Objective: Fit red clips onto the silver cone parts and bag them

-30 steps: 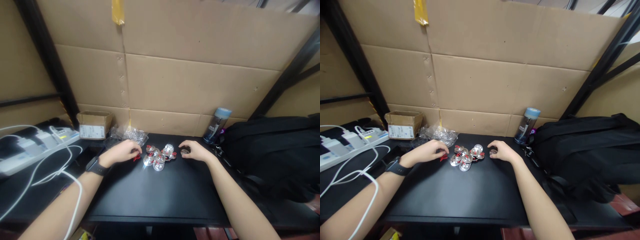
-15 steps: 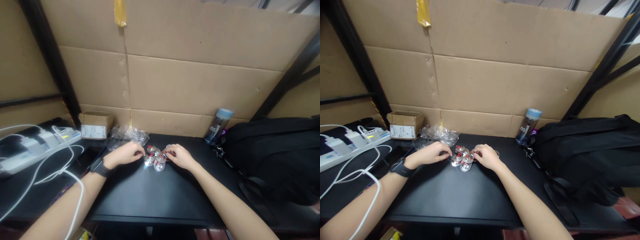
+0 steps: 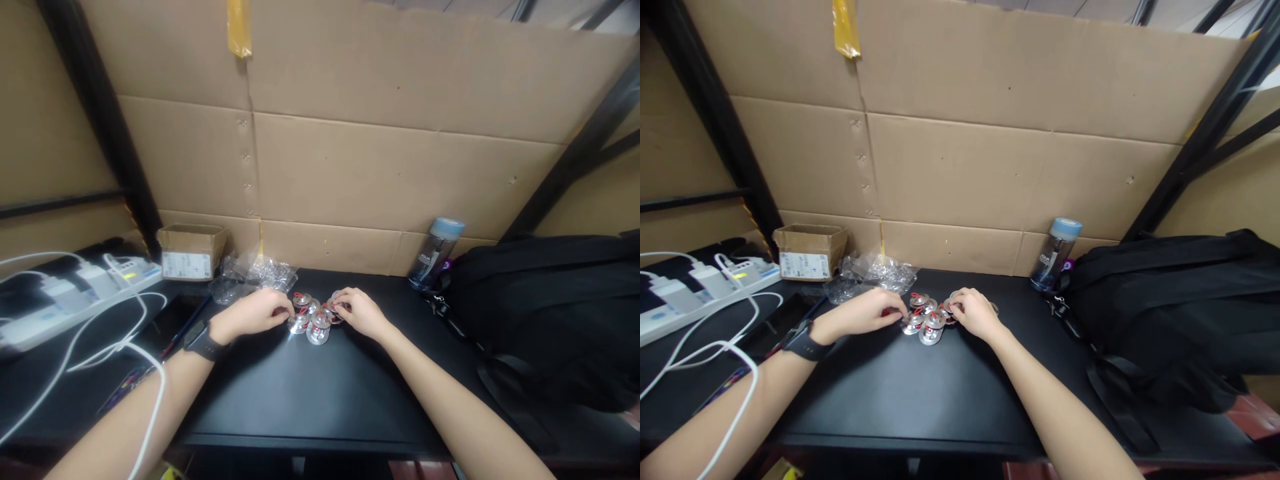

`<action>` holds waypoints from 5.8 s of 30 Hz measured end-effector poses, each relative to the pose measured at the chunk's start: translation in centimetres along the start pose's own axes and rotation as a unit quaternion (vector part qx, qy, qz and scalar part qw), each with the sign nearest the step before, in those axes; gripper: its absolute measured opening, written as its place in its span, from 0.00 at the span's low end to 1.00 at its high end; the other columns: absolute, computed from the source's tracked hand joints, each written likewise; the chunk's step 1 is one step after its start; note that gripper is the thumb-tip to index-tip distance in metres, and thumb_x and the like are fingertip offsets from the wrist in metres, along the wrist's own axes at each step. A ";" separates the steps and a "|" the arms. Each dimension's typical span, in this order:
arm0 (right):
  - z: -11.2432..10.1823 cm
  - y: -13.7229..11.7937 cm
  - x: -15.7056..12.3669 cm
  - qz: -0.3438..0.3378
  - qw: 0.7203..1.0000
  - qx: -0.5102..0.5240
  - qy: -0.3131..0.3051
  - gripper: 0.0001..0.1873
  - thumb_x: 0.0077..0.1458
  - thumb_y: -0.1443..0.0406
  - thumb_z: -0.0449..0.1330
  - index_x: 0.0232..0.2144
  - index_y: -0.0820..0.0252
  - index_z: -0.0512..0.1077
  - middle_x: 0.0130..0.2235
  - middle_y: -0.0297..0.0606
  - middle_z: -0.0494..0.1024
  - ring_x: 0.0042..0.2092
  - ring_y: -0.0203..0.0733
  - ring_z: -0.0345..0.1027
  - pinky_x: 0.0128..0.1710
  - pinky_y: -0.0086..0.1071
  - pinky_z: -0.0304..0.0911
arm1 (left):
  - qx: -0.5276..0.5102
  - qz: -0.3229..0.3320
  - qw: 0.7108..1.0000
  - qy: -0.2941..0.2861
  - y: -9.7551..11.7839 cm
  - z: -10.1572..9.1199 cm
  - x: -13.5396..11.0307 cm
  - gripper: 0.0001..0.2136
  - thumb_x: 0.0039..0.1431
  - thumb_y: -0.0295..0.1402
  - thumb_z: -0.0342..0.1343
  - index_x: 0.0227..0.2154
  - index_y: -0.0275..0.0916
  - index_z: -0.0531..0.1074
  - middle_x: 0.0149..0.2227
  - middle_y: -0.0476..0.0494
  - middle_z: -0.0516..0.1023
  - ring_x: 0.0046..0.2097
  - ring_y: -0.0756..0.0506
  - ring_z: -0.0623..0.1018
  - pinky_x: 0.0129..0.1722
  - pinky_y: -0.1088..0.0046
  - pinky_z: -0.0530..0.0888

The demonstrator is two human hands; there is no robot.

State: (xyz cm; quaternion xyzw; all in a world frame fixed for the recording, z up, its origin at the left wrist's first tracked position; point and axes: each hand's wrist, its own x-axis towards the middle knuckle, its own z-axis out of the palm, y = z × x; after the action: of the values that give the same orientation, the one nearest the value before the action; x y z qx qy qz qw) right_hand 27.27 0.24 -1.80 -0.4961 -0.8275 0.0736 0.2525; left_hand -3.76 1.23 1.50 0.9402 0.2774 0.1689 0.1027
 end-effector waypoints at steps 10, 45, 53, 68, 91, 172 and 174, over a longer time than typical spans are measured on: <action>0.3 0.2 0.5 0.061 0.998 0.022 0.025 0.08 0.58 0.67 0.64 0.32 0.54 0.84 0.44 0.41 0.83 0.48 0.47 0.76 0.51 0.39 0.67 | -0.016 0.007 1.000 0.002 0.2 0.2 0.2 0.10 0.65 0.26 0.55 0.40 0.42 0.82 0.38 0.48 0.85 0.39 0.47 0.82 0.43 0.73 0.73; -1.3 -6.2 -0.8 0.020 0.960 0.274 0.054 0.13 0.68 0.56 0.57 0.38 0.57 0.76 0.36 0.37 0.81 0.37 0.42 0.75 0.37 0.33 0.69 | -0.082 0.047 0.973 0.210 4.3 2.5 2.4 0.04 0.69 0.30 0.57 0.39 0.41 0.76 0.41 0.45 0.81 0.46 0.44 0.76 0.50 0.66 0.72; -1.9 -6.1 -0.9 0.053 0.940 0.313 0.125 0.15 0.64 0.53 0.61 0.34 0.58 0.76 0.34 0.38 0.80 0.36 0.42 0.74 0.37 0.33 0.69 | -0.080 0.028 0.967 0.240 4.1 1.9 2.0 0.06 0.70 0.33 0.56 0.38 0.41 0.77 0.39 0.45 0.82 0.43 0.45 0.77 0.47 0.66 0.72; -3.2 -5.4 -0.7 0.092 0.875 0.461 0.117 0.19 0.55 0.50 0.69 0.33 0.60 0.78 0.30 0.36 0.80 0.30 0.37 0.71 0.32 0.31 0.67 | -0.125 0.072 0.969 0.200 5.2 2.4 1.9 0.05 0.68 0.32 0.58 0.37 0.42 0.78 0.51 0.41 0.75 0.54 0.43 0.76 0.55 0.64 0.72; -2.0 -7.3 -1.8 0.051 0.922 0.371 0.097 0.08 0.50 0.61 0.73 0.30 0.58 0.81 0.27 0.34 0.79 0.26 0.35 0.67 0.27 0.30 0.63 | -0.186 0.045 0.965 0.178 5.4 2.1 1.8 0.06 0.69 0.33 0.58 0.36 0.41 0.77 0.45 0.44 0.78 0.46 0.47 0.78 0.48 0.70 0.73; -5.7 2.6 -0.5 0.094 0.944 0.318 0.005 0.30 0.42 0.63 0.76 0.50 0.60 0.79 0.50 0.46 0.83 0.52 0.51 0.77 0.54 0.46 0.72 | -0.004 -0.118 0.993 -0.018 -1.4 -1.3 -1.1 0.03 0.59 0.32 0.61 0.31 0.42 0.80 0.28 0.47 0.83 0.29 0.47 0.81 0.30 0.75 0.69; -6.4 4.0 -0.6 0.085 0.967 0.238 -0.034 0.29 0.43 0.64 0.75 0.50 0.60 0.80 0.47 0.44 0.83 0.48 0.49 0.77 0.52 0.44 0.72 | -0.012 -0.122 0.992 -0.025 -1.5 -1.3 -1.1 0.03 0.59 0.32 0.61 0.31 0.42 0.80 0.28 0.47 0.83 0.29 0.47 0.81 0.30 0.75 0.69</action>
State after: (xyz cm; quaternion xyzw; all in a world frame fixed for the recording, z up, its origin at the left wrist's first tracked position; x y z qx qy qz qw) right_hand 33.77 0.85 2.07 -0.4873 -0.7490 0.3069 0.3277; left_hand -5.84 1.96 2.01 0.9020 0.3852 0.1348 0.1411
